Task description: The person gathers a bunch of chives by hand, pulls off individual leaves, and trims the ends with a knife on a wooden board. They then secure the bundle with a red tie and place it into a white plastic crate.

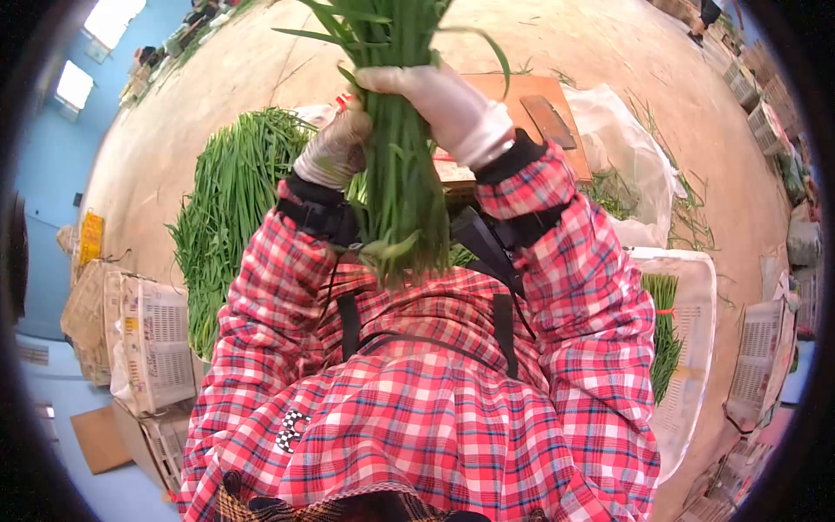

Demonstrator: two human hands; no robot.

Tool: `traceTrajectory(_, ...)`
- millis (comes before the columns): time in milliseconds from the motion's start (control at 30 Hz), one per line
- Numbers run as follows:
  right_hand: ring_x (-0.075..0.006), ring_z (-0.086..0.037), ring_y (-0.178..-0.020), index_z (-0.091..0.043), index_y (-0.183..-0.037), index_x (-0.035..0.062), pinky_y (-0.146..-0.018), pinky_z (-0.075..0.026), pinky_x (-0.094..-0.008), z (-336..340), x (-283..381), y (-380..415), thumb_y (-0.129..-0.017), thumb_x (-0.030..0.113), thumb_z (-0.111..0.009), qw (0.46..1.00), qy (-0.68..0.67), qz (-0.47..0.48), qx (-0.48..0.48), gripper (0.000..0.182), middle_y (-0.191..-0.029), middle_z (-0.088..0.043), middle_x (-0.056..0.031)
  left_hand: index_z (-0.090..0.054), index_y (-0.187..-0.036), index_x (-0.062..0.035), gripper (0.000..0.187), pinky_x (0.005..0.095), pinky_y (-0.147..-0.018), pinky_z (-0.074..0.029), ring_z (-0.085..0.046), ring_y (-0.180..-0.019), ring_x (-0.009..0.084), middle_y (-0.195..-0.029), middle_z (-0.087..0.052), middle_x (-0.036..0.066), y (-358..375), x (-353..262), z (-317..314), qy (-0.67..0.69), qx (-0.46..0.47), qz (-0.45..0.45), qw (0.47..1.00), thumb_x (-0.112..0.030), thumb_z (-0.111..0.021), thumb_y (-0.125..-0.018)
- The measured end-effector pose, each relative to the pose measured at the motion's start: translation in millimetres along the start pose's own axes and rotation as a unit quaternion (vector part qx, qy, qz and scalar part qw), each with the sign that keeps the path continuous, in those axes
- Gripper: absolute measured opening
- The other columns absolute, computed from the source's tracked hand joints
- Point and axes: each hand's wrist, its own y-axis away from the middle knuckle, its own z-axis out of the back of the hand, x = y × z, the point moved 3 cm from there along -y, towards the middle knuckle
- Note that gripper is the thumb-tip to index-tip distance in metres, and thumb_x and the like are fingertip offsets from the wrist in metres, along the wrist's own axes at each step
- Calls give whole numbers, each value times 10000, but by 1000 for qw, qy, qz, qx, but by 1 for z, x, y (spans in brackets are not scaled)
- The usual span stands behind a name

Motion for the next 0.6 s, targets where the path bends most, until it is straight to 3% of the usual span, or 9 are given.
traceTrajectory(67,-130,-658,-791,-649,-1065,-10,-689,-537,-278,-14,7,-8,-906,189,-616,999,-13,27,-34,257,-891,-691,-78,-531,-1243,4,626,388,-891,-541,-650,-977,247,-1103,-647,111,3,2,3,85,-48,-29,995,-352,-764,-784)
traceTrajectory(100,-205,-677,-819,-642,-1085,-19,-732,-540,-322,-12,6,-16,-878,266,-649,998,17,30,-59,352,-934,-700,-128,-542,-1226,11,605,390,-882,-548,-655,-963,255,-1085,-652,117,5,3,3,92,-66,-26,993,-348,-760,-790)
traceTrajectory(200,-303,-674,-894,-635,-1105,-17,-804,-526,-386,-15,17,-30,-836,378,-674,852,474,155,-162,480,-967,-695,-182,-576,-1173,31,545,395,-852,-567,-668,-921,278,-1034,-668,134,7,6,2,110,-111,-15,988,-336,-748,-808)
traceTrajectory(233,-368,-648,-965,-630,-1122,2,-871,-495,-425,-13,11,-36,-807,459,-671,836,502,118,-186,555,-995,-680,-216,-586,-1133,34,492,390,-811,-570,-669,-884,288,-1010,-667,145,10,3,-3,96,-119,-7,988,-317,-721,-816)
traceTrajectory(333,-342,-646,-1001,-585,-1208,13,-891,-490,-391,-7,11,-33,-829,468,-649,861,461,136,-166,595,-1077,-659,-233,-584,-1076,23,419,381,-754,-558,-646,-828,266,-932,-647,134,22,0,-4,86,-138,36,986,-288,-676,-812)
traceTrajectory(400,-300,-626,-1066,-545,-1254,-11,-917,-474,-377,17,11,-25,-866,464,-606,877,400,228,-139,616,-1187,-626,-217,-556,-978,-12,313,362,-675,-505,-570,-771,208,-793,-543,60,31,5,15,187,-80,12,979,-259,-645,-808)
traceTrajectory(500,-238,-462,-1292,-388,-1418,1,-1061,-375,-334,37,-30,25,-893,375,-623,933,348,87,26,686,-1356,-526,-160,-443,-1320,8,583,377,-798,-495,-559,-758,178,-766,-533,28,45,-13,28,256,-33,-77,963,-192,-637,-808)
traceTrajectory(567,-273,-388,-1344,-288,-1465,13,-1098,-332,-375,16,-63,63,-745,403,-773,931,334,-49,138,951,-1430,-434,-179,-403,-1358,9,618,385,-800,-493,-557,-758,178,-773,-534,27,53,-15,42,254,-59,-95,961,-167,-629,-810)
traceTrajectory(600,-270,-418,-1310,-224,-1487,21,-1099,-309,-373,2,-68,73,-695,287,-816,901,391,-22,187,1024,-1434,-406,-181,-383,-1377,10,637,390,-801,-492,-556,-758,178,-776,-535,27,57,-14,46,254,-71,-103,959,-154,-625,-811)
